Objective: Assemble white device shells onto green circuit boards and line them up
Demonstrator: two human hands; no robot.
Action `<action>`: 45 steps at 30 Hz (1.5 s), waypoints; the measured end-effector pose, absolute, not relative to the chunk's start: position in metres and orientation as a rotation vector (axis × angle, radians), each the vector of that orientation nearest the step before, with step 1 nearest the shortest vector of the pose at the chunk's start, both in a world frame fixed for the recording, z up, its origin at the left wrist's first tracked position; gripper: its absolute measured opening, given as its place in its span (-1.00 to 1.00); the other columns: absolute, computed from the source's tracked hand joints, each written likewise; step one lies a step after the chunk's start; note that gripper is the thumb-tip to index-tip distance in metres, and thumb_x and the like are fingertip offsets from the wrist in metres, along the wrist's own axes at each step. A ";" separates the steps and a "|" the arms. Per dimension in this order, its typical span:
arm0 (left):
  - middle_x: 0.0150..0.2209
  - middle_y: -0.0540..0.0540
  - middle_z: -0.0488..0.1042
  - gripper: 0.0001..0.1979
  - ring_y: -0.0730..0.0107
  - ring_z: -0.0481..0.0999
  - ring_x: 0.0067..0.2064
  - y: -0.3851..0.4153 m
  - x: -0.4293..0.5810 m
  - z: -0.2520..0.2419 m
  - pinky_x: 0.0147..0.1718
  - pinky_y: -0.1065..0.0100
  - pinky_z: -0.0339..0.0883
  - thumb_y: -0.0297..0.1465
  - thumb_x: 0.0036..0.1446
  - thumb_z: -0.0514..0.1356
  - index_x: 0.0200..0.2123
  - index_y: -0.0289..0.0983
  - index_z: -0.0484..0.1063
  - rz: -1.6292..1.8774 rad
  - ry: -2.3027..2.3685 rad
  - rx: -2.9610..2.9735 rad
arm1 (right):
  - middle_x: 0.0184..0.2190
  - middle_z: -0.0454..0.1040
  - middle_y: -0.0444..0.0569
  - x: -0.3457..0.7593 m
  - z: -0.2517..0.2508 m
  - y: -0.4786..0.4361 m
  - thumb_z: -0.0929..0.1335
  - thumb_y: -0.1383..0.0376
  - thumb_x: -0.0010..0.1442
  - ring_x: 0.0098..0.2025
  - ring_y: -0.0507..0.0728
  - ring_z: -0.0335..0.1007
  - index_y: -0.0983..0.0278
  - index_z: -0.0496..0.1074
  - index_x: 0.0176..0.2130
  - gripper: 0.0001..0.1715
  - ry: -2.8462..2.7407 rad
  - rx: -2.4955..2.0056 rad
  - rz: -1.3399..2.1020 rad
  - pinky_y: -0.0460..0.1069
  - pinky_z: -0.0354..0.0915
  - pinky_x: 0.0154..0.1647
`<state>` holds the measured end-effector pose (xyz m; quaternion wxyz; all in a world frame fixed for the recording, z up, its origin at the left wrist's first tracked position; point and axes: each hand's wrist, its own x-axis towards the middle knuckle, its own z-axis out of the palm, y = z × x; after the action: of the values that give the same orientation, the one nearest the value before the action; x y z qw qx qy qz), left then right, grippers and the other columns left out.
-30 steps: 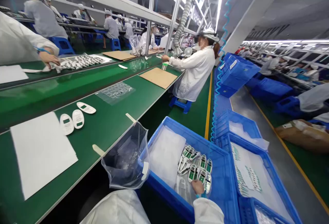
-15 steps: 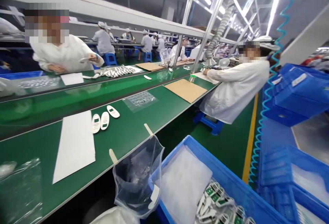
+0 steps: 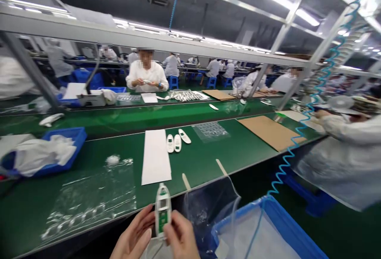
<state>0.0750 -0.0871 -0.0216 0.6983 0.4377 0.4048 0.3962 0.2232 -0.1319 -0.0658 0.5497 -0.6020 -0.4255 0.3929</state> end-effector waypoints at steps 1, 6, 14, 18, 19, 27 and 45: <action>-0.05 -0.23 0.52 -0.42 0.07 0.46 0.01 -0.083 0.067 -0.015 0.04 0.25 0.34 0.05 -0.08 0.34 -0.10 -0.23 0.50 0.913 0.921 0.953 | -0.48 0.42 -0.05 0.196 -0.058 -0.119 0.31 -0.14 0.14 -0.58 0.05 0.28 0.23 0.50 -0.36 -0.50 -1.082 -1.346 1.032 -0.06 0.27 -0.59; -0.34 -0.09 0.47 -0.56 0.25 0.45 -0.22 -0.065 0.009 -0.001 -0.19 0.38 0.39 -0.02 -0.03 0.34 -0.25 -0.26 0.49 1.078 1.115 0.816 | -0.54 0.34 -0.09 0.137 -0.022 -0.078 0.33 0.06 0.20 -0.50 0.06 0.27 0.24 0.42 -0.51 -0.62 -1.563 -1.219 1.046 -0.06 0.27 -0.47; -0.53 0.06 0.26 -0.42 0.56 0.14 -0.59 -0.057 -0.025 -0.012 -0.67 0.51 -0.05 0.01 0.01 0.28 -0.08 -0.32 0.35 0.999 1.074 0.751 | -0.31 0.35 -0.07 0.113 0.010 -0.014 0.34 0.29 0.22 -0.32 0.08 0.31 0.21 0.38 -0.29 -0.96 -1.746 -1.062 1.020 -0.05 0.30 -0.29; -0.54 0.05 0.29 -0.18 0.54 0.18 -0.59 -0.059 -0.022 -0.025 -0.65 0.49 -0.01 0.07 -0.06 0.31 0.13 -0.34 0.21 1.035 1.146 0.651 | -0.40 0.33 -0.05 0.101 0.001 -0.016 0.21 0.37 0.30 -0.35 0.11 0.29 0.20 0.33 -0.36 -0.79 -1.885 -1.016 0.766 -0.01 0.27 -0.35; -0.52 0.03 0.32 -0.12 0.52 0.22 -0.57 -0.059 -0.022 -0.028 -0.63 0.49 0.03 0.08 -0.09 0.33 0.15 -0.34 0.18 1.044 1.168 0.595 | -0.40 0.34 -0.03 0.100 0.002 -0.020 0.19 0.40 0.30 -0.36 0.13 0.29 0.19 0.33 -0.34 -0.77 -1.947 -0.986 0.702 0.01 0.28 -0.36; -0.50 0.04 0.29 -0.50 0.57 0.19 -0.57 -0.046 -0.048 -0.011 -0.64 0.53 0.03 0.01 -0.04 0.33 -0.20 -0.25 0.39 1.118 1.191 0.528 | -0.45 0.36 -0.11 0.109 0.028 0.070 0.23 0.38 0.27 -0.40 0.07 0.29 0.23 0.28 -0.37 -0.84 -1.969 -1.143 0.658 -0.05 0.25 -0.37; -0.50 -0.05 0.45 -0.30 0.35 0.33 -0.50 -0.060 -0.095 -0.045 -0.60 0.43 0.24 0.11 -0.27 0.37 -0.19 -0.30 0.44 1.240 1.628 0.595 | -0.21 0.36 -0.01 0.138 -0.027 0.025 0.24 0.42 0.28 -0.20 0.11 0.34 0.24 0.33 -0.19 -0.87 -2.139 -1.307 0.721 0.00 0.31 -0.16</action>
<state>-0.0947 -0.0597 -0.0446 0.4838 0.2443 0.6685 0.5092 0.1376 0.0246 -0.0274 0.2633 -0.4833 -0.7912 0.2667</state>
